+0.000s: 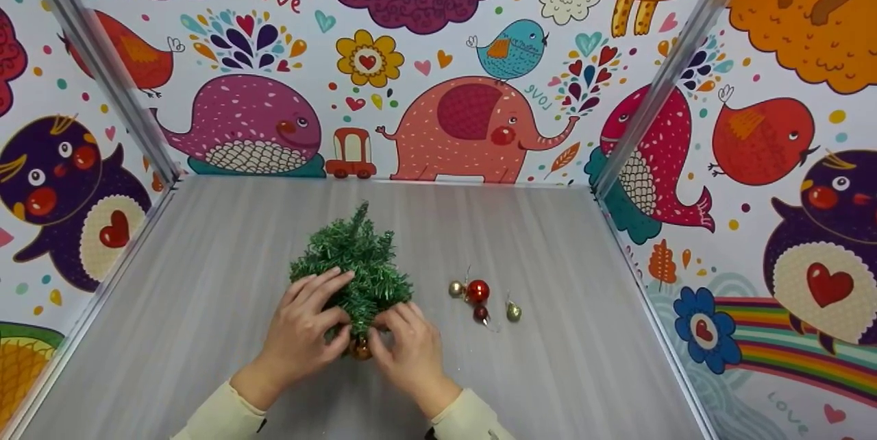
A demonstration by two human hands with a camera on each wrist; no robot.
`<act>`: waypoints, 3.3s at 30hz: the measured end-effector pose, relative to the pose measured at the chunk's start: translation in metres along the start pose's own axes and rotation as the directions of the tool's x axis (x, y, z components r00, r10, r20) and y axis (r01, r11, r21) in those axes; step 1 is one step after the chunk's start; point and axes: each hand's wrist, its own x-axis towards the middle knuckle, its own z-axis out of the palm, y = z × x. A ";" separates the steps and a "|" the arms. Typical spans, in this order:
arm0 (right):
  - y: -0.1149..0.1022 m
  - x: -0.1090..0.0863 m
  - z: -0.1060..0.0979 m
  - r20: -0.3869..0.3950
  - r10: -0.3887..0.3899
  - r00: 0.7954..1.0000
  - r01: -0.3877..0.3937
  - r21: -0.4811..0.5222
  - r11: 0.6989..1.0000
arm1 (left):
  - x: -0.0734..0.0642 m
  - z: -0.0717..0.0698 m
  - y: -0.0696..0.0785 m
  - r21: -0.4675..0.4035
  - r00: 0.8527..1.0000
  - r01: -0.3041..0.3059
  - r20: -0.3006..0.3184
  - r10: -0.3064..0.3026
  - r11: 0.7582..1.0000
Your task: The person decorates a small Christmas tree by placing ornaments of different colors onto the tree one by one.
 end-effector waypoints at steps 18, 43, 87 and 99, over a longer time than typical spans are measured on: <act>0.012 -0.008 -0.010 -0.004 0.019 1.000 -0.018 0.013 1.000 | 0.002 -0.001 -0.001 -0.056 0.999 0.016 0.034 -0.014 0.998; 0.100 -0.060 -0.042 0.110 0.285 0.952 -0.232 -0.347 0.909 | 0.003 -0.001 -0.005 -0.014 0.991 0.022 0.130 -0.020 1.000; 0.154 -0.067 -0.043 0.109 0.459 0.882 -0.332 -0.548 0.768 | 0.004 -0.006 -0.010 -0.045 0.989 0.011 0.145 -0.004 0.999; 0.154 -0.068 -0.042 0.102 0.441 0.892 -0.319 -0.550 0.772 | 0.002 -0.009 -0.010 -0.057 0.987 0.027 0.157 -0.018 0.998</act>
